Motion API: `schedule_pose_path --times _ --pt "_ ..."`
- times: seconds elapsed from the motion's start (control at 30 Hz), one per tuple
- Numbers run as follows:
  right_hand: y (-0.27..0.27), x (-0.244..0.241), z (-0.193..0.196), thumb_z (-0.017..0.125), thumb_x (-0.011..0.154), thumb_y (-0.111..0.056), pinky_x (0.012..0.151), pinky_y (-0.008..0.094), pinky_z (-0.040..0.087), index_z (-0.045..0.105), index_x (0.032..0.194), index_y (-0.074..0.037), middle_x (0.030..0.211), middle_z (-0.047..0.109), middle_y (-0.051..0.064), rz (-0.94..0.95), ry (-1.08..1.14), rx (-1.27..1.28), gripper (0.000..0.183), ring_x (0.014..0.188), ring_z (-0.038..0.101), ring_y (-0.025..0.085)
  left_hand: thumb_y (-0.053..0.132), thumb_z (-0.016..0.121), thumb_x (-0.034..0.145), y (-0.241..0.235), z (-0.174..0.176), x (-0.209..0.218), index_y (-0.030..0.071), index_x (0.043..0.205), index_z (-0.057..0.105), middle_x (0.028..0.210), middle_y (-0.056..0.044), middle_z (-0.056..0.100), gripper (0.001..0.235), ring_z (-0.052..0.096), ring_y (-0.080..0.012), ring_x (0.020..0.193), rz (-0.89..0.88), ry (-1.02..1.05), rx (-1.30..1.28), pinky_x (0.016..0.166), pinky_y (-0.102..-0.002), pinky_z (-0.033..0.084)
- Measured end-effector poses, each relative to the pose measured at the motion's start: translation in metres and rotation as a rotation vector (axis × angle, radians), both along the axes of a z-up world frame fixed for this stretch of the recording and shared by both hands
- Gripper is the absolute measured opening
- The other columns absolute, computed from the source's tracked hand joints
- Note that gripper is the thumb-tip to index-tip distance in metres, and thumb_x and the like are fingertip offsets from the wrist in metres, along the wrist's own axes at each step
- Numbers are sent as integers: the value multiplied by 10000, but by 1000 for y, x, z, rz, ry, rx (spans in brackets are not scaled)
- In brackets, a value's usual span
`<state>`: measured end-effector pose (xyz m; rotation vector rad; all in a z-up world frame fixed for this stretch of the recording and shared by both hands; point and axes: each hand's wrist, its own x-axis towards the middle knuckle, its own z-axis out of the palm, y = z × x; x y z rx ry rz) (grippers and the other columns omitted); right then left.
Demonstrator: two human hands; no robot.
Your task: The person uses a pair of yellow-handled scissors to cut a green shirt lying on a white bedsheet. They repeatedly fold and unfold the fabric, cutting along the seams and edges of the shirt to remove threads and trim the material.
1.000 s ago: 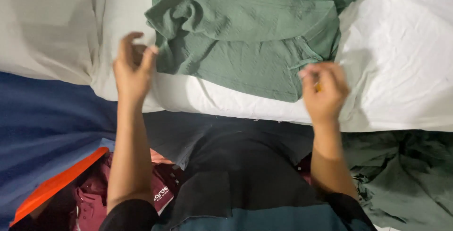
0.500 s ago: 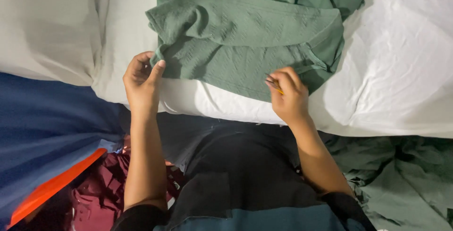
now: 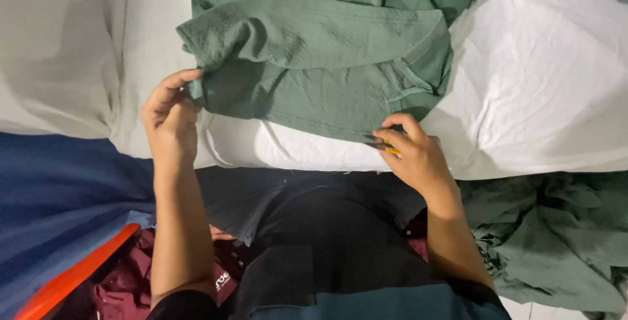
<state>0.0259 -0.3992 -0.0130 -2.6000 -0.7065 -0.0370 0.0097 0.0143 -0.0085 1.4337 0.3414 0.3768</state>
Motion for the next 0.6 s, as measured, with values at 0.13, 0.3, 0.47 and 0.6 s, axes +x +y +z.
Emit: schedule_pose_path --times 0.13,0.3,0.47,0.6 --pt "-8 10 -16 751 901 -3 808 314 583 758 1005 -154 958 761 -4 -192 61 377 183 901 757 234 -275 478 783 4 23 10 -38 1337 660 1097 -32 612 630 493 -63 952 -93 -41 305 922 -199 511" --pt "-17 43 -14 642 1059 -171 556 291 518 649 1093 -80 855 560 41 -544 224 700 97 743 558 147 -217 707 962 39 -13 32 -108 1158 690 1000 -170 643 225 631 -196 887 -85 -93 411 794 -310 578" --pt "-9 76 -5 679 1011 -232 317 243 473 685 1013 -127 762 500 -55 -772 359 838 105 611 521 73 57 747 1099 43 -18 54 -16 969 664 986 -80 552 171 545 -116 786 -15 4 410 654 -257 520" --pt "-12 80 -3 711 1032 -183 326 215 419 666 1003 -119 723 515 -42 -755 328 950 84 536 515 76 129 687 1099 40 -29 60 67 826 658 712 -10 536 282 512 -75 598 50 53 132 569 -216 444"
